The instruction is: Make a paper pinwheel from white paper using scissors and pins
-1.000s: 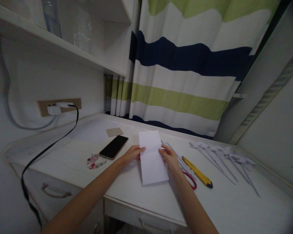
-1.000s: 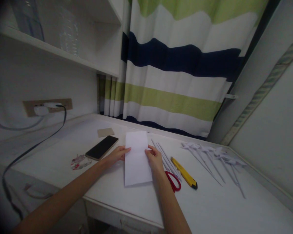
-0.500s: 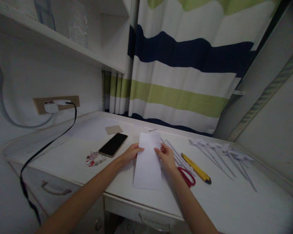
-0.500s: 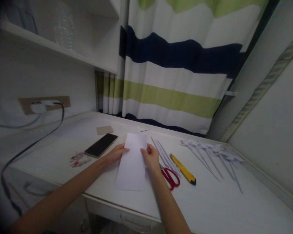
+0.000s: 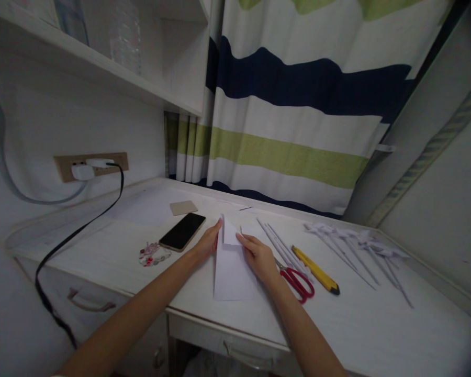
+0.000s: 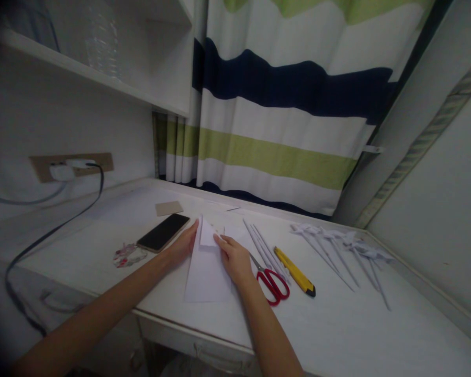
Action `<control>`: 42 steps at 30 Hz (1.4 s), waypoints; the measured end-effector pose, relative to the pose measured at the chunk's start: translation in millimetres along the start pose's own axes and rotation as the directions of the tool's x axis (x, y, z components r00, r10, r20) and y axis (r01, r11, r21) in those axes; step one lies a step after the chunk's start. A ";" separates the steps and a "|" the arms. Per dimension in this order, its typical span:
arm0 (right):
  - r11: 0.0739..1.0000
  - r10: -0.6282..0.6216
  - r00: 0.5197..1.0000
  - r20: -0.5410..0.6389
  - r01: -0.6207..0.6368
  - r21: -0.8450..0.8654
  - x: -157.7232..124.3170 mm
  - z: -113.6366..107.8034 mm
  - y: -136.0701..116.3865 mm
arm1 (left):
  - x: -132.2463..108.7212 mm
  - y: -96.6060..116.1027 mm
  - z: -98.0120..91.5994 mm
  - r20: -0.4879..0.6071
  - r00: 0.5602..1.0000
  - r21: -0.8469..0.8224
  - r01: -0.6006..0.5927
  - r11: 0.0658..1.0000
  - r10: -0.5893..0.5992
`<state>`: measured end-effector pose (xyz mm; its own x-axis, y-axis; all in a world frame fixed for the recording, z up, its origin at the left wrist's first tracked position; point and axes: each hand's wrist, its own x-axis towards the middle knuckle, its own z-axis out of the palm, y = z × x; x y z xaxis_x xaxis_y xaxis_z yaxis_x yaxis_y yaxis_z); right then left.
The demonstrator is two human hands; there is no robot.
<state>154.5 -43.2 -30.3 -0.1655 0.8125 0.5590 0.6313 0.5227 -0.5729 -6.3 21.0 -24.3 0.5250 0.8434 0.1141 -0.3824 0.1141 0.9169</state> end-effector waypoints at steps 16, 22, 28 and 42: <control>0.969 0.201 0.980 -0.013 -0.196 0.153 2.7 5.0 1.5 | -3.6 -4.1 -1.6 0.095 0.995 0.173 -0.041 0.984 0.024; 0.920 0.288 0.953 0.096 -0.303 0.248 2.7 10.2 12.2 | -2.4 -7.2 -2.7 0.112 0.993 0.261 -0.053 0.964 0.024; 0.887 0.332 0.937 0.111 -0.350 0.300 3.0 9.9 15.3 | 4.9 -10.5 -7.8 0.046 0.998 0.381 -0.048 0.923 0.033; 0.878 0.285 0.935 0.210 -0.342 0.334 3.2 6.7 4.8 | 2.3 -12.2 -7.0 0.041 0.999 0.564 -0.047 0.825 0.029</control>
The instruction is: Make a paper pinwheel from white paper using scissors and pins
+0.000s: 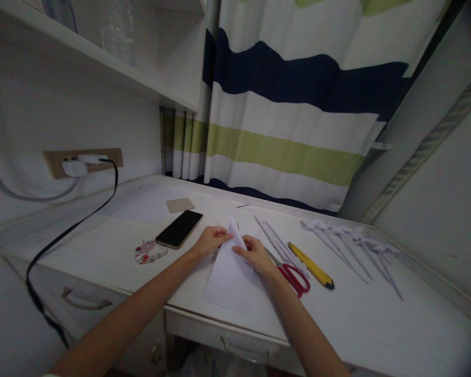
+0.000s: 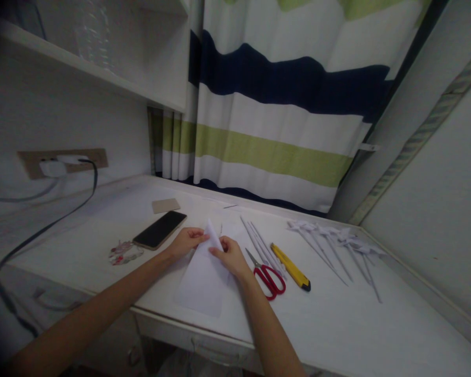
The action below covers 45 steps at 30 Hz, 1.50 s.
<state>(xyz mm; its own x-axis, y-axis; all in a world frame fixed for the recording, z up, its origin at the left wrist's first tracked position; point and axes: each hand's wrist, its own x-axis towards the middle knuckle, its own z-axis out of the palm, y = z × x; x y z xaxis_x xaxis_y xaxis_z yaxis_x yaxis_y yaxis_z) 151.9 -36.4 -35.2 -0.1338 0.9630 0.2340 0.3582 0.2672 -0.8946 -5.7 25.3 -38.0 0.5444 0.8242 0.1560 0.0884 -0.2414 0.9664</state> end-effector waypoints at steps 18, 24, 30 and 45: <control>0.994 -0.033 0.980 -0.197 0.053 0.097 5.9 0.6 3.7 | -8.7 -0.6 12.5 0.129 0.990 0.105 -0.068 0.992 0.055; 0.975 0.037 0.982 -0.184 0.005 0.220 4.2 3.7 3.6 | -12.0 3.5 16.4 0.137 0.988 0.106 -0.085 0.991 0.070; 0.950 0.096 0.975 -0.202 -0.029 0.311 3.5 2.5 -4.2 | -15.4 5.4 21.2 0.187 0.979 0.081 -0.097 0.992 0.081; 0.904 0.213 0.952 -0.218 -0.108 0.415 3.0 1.6 -7.8 | -19.5 13.9 23.0 0.228 0.969 0.020 -0.104 0.994 0.097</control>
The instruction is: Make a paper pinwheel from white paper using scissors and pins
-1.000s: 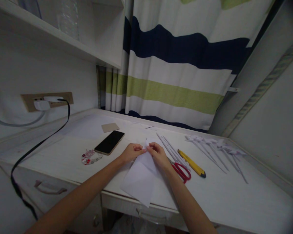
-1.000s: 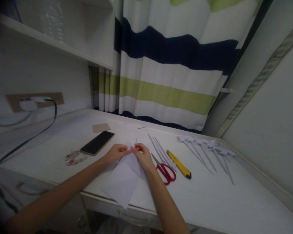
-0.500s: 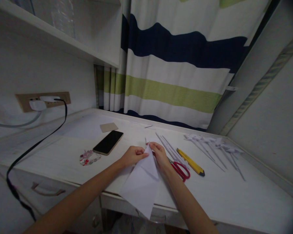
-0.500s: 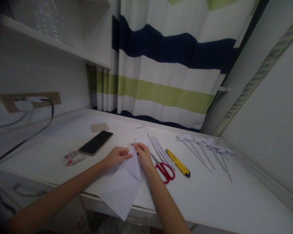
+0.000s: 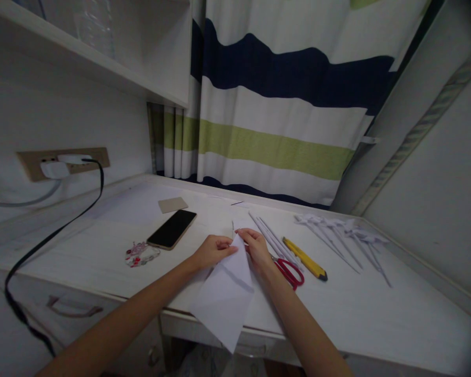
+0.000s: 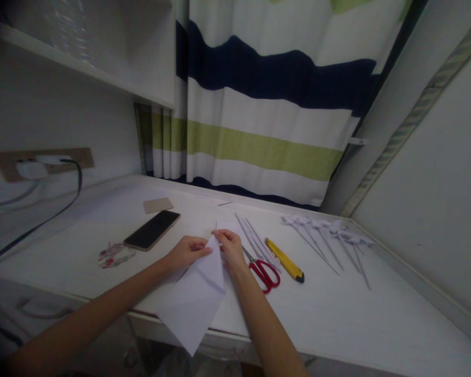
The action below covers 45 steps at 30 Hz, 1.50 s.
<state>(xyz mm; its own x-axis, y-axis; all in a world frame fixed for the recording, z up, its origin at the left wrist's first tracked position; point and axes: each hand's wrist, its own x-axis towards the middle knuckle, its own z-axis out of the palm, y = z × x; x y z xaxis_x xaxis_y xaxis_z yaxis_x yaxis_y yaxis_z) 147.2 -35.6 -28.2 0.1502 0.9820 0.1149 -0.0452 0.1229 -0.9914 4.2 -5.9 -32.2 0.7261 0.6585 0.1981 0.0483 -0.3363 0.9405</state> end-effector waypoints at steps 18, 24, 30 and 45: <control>0.999 -0.022 0.993 -0.118 0.025 0.022 2.1 2.3 -1.8 | 2.7 -1.9 1.8 -0.016 0.999 0.007 0.038 0.999 -0.038; 1.000 -0.016 0.989 -0.144 0.016 0.001 4.3 1.9 -0.3 | 5.3 -4.5 1.2 0.001 0.998 0.010 0.055 0.998 -0.055; 1.000 0.001 0.996 -0.095 -0.003 -0.024 3.0 2.4 -0.5 | 4.7 -4.8 -0.3 0.012 0.997 0.016 0.081 0.997 -0.081; 0.981 0.155 0.987 0.045 -0.148 -0.123 2.9 -0.2 7.1 | 9.9 -20.3 -10.9 -0.021 0.986 0.019 0.167 0.986 -0.167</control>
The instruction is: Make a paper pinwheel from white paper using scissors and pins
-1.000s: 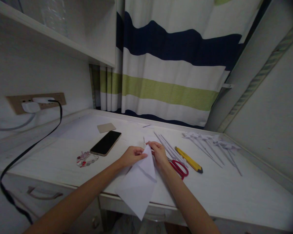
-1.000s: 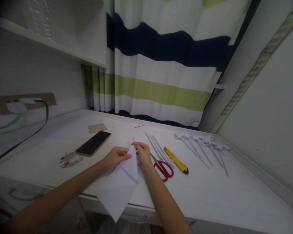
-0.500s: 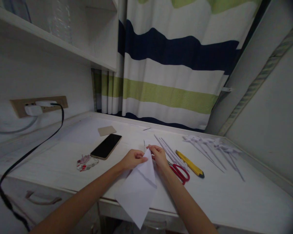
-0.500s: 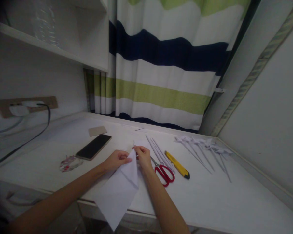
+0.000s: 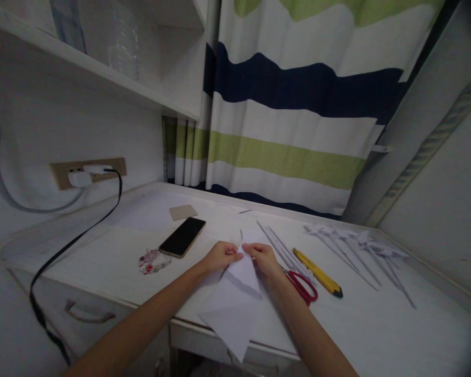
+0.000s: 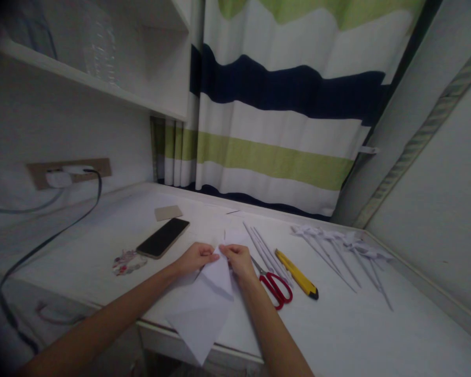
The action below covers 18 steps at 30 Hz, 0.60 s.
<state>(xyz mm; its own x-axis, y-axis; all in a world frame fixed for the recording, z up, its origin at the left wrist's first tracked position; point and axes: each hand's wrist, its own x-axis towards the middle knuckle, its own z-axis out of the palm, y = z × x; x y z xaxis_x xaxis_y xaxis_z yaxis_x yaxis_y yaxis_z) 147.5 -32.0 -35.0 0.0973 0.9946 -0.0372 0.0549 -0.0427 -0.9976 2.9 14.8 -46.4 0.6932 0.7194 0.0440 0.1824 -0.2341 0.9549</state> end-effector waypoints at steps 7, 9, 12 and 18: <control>1.000 -0.025 1.000 -0.015 0.025 -0.010 -1.0 -0.4 -0.6 | -0.8 2.0 -3.3 0.019 1.000 0.003 0.013 1.000 -0.013; 0.999 -0.035 0.999 -0.008 0.035 -0.005 -1.7 -0.7 -2.3 | -2.4 2.9 -3.5 0.030 0.999 0.013 0.018 1.000 -0.019; 0.999 -0.050 0.999 -0.017 0.050 -0.010 -0.8 0.1 -4.1 | -4.0 4.0 -2.1 0.055 0.998 0.030 0.028 0.999 -0.029; 0.996 -0.069 0.994 -0.082 0.064 -0.057 -1.3 2.9 -7.1 | -2.6 5.8 -1.5 0.058 0.998 0.038 0.032 0.999 -0.034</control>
<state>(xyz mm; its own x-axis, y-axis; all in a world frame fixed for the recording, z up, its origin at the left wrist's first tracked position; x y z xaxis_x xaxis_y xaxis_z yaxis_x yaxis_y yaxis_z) 144.1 -32.7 -28.0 0.1741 0.9841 0.0362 0.1177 0.0157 -0.9929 1.2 12.5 -40.5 0.7258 0.6879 -0.0059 0.2307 -0.2353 0.9441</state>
